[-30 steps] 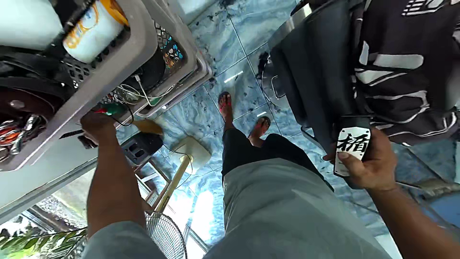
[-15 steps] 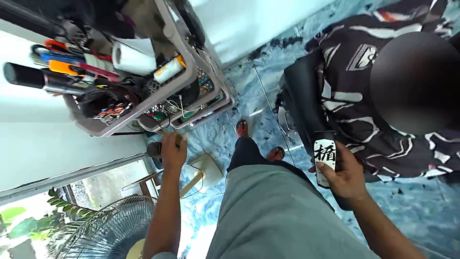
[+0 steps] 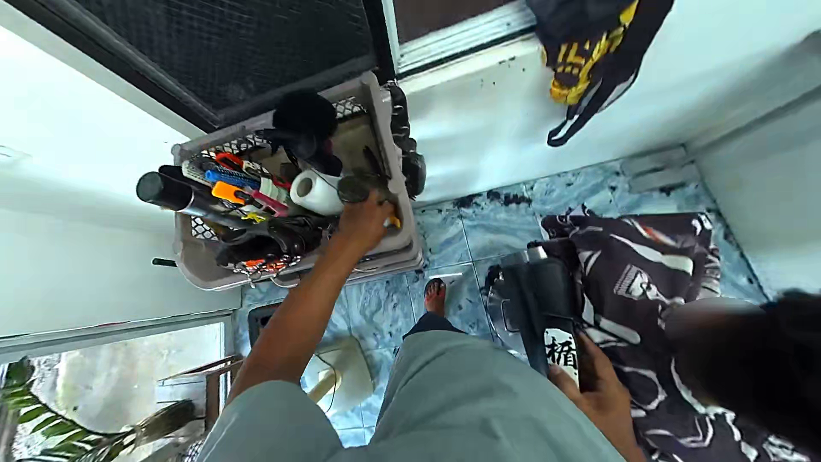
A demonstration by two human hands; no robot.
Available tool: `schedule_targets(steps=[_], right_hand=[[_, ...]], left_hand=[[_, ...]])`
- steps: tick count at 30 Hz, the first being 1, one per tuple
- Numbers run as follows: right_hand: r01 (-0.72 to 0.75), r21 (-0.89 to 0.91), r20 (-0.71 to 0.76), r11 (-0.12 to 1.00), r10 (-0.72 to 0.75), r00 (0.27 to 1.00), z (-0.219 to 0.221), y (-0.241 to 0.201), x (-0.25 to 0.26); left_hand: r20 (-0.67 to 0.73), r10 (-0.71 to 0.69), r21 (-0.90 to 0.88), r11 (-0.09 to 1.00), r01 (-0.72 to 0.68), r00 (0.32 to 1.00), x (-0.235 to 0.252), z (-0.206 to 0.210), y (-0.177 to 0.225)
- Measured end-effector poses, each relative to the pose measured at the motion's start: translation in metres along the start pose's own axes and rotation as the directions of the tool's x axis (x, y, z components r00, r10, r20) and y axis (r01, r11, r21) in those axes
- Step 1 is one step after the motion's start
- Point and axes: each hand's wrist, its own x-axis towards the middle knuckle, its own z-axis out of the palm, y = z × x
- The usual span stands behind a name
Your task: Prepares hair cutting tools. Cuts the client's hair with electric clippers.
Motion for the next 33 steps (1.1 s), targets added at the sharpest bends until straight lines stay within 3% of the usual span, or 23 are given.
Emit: schedule_targets(steps=[5, 11, 14, 21, 24, 27, 30, 33], right_hand=[[-0.016, 0.006, 0.007, 1.000, 0.016, 1.000, 0.025, -0.015, 0.039], [-0.050, 0.057, 0.019, 0.997, 0.049, 0.999, 0.048, -0.022, 0.070], [-0.076, 0.058, 0.019, 0.995, 0.075, 0.997, 0.053, -0.024, 0.086], [-0.100, 0.151, 0.070, 0.984, 0.090, 0.993, 0.056, -0.024, 0.131], [-0.229, 0.339, 0.094, 0.913, 0.210, 0.973, 0.055, -0.033, 0.162], [-0.344, 0.524, 0.101, 0.779, 0.344, 0.933, 0.057, -0.044, 0.195], [-0.368, 0.627, 0.085, 0.686, 0.409, 0.908, 0.054, -0.043, 0.220], [-0.376, 0.675, 0.072, 0.635, 0.451, 0.890, 0.048, -0.034, 0.233]], left_hand=[[-0.026, 0.104, -0.001, 0.995, -0.104, 0.994, -0.008, 0.000, -0.023], [-0.272, 0.174, -0.029, 0.982, -0.189, 0.946, -0.067, 0.011, -0.070], [-0.296, 0.153, 0.017, 0.988, -0.155, 0.943, -0.085, 0.009, -0.078], [-0.153, -0.037, 0.172, 0.983, 0.064, 0.987, -0.102, -0.031, -0.069], [-0.062, -0.163, 0.176, 0.969, 0.172, 0.985, -0.109, -0.038, -0.067], [-0.136, -0.186, 0.168, 0.964, 0.207, 0.973, -0.114, -0.040, -0.062], [-0.178, -0.202, 0.178, 0.956, 0.233, 0.963, -0.112, -0.033, -0.064], [-0.135, -0.205, 0.242, 0.942, 0.233, 0.969, -0.106, -0.034, -0.072]])
